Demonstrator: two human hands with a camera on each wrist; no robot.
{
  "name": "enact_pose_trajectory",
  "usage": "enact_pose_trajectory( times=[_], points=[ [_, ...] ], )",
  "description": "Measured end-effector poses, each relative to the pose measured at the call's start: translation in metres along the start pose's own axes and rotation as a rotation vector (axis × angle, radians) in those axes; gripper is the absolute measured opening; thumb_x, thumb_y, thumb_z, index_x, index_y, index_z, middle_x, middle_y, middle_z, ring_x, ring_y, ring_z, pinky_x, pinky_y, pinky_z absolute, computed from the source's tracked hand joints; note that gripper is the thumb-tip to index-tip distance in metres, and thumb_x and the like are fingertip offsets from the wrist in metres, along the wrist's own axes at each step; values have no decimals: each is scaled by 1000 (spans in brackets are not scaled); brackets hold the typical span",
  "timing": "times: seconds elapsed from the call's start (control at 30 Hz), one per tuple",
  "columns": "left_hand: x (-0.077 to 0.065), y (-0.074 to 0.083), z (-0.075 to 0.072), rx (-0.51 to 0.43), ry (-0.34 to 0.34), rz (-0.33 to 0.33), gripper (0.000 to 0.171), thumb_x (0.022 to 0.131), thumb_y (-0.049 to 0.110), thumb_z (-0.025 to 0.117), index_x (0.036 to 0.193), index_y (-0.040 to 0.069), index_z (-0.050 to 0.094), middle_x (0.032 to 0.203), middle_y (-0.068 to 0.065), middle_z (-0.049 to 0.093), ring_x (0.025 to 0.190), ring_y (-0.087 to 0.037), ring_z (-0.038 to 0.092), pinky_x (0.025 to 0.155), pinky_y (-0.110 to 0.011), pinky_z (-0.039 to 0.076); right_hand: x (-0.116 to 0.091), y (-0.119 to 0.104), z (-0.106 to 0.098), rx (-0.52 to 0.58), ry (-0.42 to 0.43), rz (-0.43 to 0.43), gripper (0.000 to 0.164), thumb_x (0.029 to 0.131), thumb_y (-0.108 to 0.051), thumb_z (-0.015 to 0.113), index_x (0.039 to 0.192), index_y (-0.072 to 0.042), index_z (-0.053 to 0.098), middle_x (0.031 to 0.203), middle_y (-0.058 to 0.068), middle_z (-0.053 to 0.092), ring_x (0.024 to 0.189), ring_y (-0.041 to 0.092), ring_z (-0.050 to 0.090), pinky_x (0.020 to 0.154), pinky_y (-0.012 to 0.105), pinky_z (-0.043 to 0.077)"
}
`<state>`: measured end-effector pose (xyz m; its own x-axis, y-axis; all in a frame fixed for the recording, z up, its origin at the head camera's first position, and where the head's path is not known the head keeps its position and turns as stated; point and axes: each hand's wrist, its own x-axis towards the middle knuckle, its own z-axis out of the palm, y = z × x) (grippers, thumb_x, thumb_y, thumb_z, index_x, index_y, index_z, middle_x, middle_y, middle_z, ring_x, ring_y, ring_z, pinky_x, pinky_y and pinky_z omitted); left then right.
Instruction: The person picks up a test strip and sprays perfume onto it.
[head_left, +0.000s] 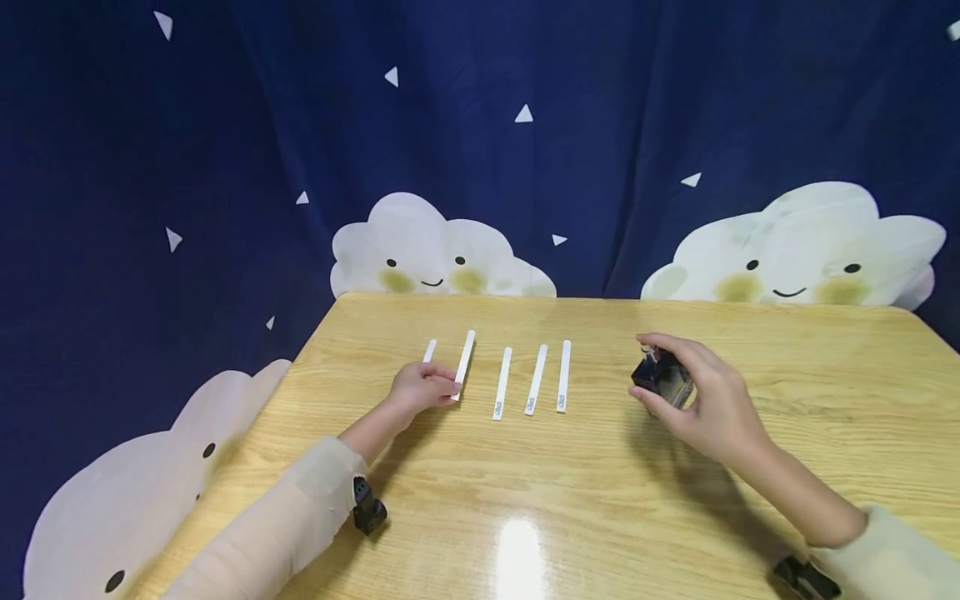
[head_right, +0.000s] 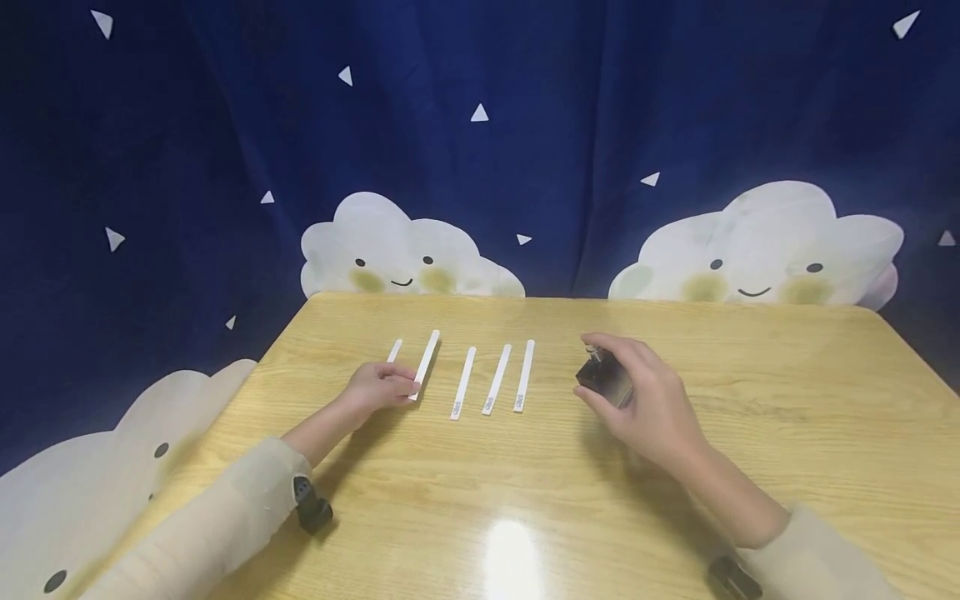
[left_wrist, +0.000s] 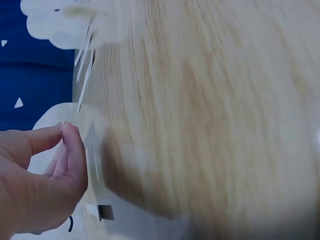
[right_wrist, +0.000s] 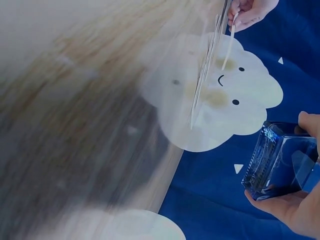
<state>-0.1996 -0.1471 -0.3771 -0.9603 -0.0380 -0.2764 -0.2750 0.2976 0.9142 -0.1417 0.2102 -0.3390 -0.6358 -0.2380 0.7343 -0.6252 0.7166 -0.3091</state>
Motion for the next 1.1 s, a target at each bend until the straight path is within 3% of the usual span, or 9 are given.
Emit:
enact_pose_trajectory(
  times=[0.2,0.43,0.73,0.9,1.1],
  points=[
    [-2,-1,-2,39,12,-4,19,83,-2,68,101,-8,65,78,-5,67,65,-7,63,71,-23,60,-1,1,2,-2,-14,-2,71,63,-12,87,128,-18,60,117,5,68,104,18,62,89,-1,35],
    [0,-1,-3,110,115,42,18,80,-5,70,96,-9,66,87,-20,72,63,-8,65,67,-24,61,0,0,2,-4,-44,-4,71,64,-12,86,129,-17,59,118,5,67,104,19,61,88,0,36],
    [1,-5,-9,276,173,141,13,79,0,73,88,-5,67,78,-14,71,57,-9,62,49,-17,50,-4,1,0,-15,-52,0,69,64,-13,87,127,-16,60,115,5,68,102,19,62,86,1,37],
    [-1,-4,-7,400,207,228,14,79,4,73,90,-3,67,84,-15,70,72,-16,64,55,-18,51,-5,3,-1,-13,-56,5,69,64,-12,86,128,-16,60,117,5,68,102,18,62,88,1,36],
    [-4,1,6,408,163,302,16,80,6,73,93,-2,67,87,-14,70,77,-19,65,67,-24,56,-5,4,-3,-5,-48,-6,71,64,-10,86,129,-16,60,117,5,67,101,16,61,85,1,37]
  ],
)
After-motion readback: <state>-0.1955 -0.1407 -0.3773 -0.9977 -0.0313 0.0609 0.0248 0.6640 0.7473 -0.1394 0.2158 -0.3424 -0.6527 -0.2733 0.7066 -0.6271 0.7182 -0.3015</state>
